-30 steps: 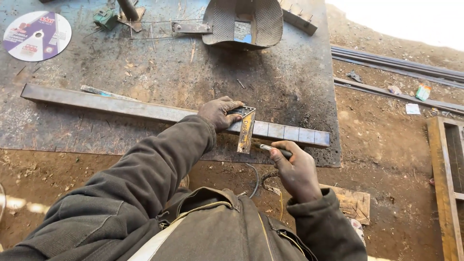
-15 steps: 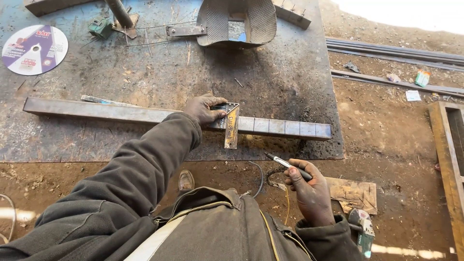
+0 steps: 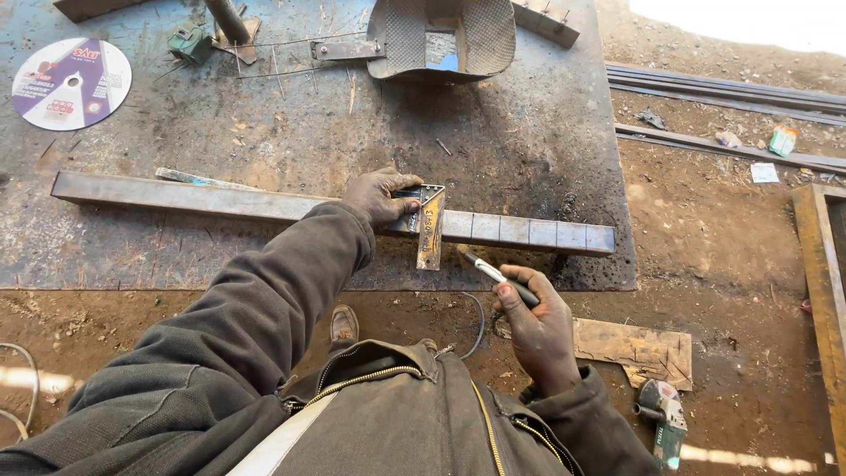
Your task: The person uses a try square and a marker to draw measurement lines on a long metal bar. They repeatedly reposition the try square along the bar to mark evenly spaced intervals.
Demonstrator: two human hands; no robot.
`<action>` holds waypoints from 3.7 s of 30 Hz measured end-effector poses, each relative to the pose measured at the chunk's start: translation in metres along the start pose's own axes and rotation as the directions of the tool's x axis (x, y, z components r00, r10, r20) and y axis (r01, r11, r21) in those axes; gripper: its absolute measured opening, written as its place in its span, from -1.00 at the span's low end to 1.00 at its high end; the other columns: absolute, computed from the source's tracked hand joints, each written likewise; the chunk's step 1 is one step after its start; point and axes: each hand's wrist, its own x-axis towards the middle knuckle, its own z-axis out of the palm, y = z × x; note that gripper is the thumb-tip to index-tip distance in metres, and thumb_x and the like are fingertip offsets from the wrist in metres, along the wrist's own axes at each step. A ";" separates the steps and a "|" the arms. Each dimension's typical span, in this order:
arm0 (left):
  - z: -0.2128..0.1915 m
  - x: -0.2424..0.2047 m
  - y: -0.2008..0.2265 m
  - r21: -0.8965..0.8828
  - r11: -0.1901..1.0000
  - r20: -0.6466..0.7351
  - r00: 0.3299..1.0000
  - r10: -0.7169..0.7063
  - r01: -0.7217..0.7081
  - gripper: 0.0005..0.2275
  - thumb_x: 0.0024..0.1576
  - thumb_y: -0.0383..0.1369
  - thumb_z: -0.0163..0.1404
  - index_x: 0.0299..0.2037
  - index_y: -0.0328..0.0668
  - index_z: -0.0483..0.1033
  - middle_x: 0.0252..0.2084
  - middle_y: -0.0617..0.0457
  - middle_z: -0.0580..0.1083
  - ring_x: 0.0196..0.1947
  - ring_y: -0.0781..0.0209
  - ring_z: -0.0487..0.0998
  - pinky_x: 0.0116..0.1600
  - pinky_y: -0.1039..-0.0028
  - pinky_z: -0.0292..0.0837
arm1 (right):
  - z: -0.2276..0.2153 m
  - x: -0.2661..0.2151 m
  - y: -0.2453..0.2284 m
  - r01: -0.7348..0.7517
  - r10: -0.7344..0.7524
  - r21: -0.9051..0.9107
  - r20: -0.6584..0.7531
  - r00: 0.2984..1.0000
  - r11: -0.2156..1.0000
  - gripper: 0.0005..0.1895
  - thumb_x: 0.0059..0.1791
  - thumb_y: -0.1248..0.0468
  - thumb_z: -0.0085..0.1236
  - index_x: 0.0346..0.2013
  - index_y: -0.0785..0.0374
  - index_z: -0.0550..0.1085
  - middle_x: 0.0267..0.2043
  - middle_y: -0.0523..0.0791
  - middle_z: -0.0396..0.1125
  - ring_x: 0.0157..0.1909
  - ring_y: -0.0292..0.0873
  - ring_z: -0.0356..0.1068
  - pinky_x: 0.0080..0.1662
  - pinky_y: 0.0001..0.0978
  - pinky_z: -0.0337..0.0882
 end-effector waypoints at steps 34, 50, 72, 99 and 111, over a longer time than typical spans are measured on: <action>-0.107 -0.039 0.121 -0.181 0.664 0.331 0.681 -0.653 0.725 -0.56 0.20 -0.46 0.10 0.29 0.22 0.49 0.31 0.02 0.46 -0.27 0.15 0.49 -0.23 0.55 0.51 | -0.037 -0.034 -0.017 -0.259 0.246 -0.236 -0.085 0.966 0.937 -0.61 0.02 0.24 0.13 0.14 0.23 0.54 -0.14 -0.03 0.55 -0.18 -0.15 0.53 -0.08 -0.34 0.59; -0.075 -0.023 0.069 0.068 0.907 0.263 0.869 -0.418 0.416 -0.55 0.11 -0.18 0.18 0.26 0.34 0.48 0.40 0.22 0.30 0.35 0.12 0.29 0.47 0.42 0.11 | -0.040 -0.035 0.033 -0.193 0.192 -0.013 -0.056 0.980 0.981 -0.62 0.02 0.27 0.14 0.12 0.34 0.53 -0.24 0.04 0.54 -0.34 -0.17 0.45 -0.20 -0.40 0.50; -0.035 -0.011 -0.023 -0.027 0.999 0.026 0.999 0.037 -0.036 -0.58 -0.04 -0.06 0.35 0.07 0.41 0.63 -0.08 0.09 0.55 0.04 0.00 0.57 0.11 0.32 0.45 | 0.017 0.001 -0.027 0.022 -0.007 -0.267 0.057 0.998 0.963 -0.65 0.08 0.27 0.13 0.14 0.32 0.50 -0.30 0.13 0.47 -0.43 -0.11 0.40 -0.31 -0.37 0.47; -0.031 -0.012 -0.010 0.053 0.998 0.042 0.998 -0.039 0.036 -0.59 -0.01 -0.05 0.30 0.08 0.54 0.58 -0.03 0.25 0.54 0.09 0.07 0.56 0.15 0.29 0.48 | 0.067 0.060 -0.033 0.176 -0.114 -0.578 0.143 0.983 0.797 -0.71 0.09 0.14 0.11 0.09 0.09 0.54 -0.17 0.15 0.50 -0.07 0.29 0.49 -0.06 0.14 0.46; -0.097 -0.039 0.110 0.051 0.873 0.315 0.822 -0.474 0.484 -0.54 0.19 -0.23 0.09 0.33 0.35 0.39 0.49 0.28 0.20 0.36 0.10 0.27 0.41 0.40 0.24 | 0.027 0.004 -0.042 -0.055 0.166 -0.667 0.105 0.980 0.743 -0.71 0.07 0.05 0.06 0.06 -0.11 0.54 -0.40 -0.24 0.45 -0.45 -0.30 0.30 -0.37 -0.38 0.32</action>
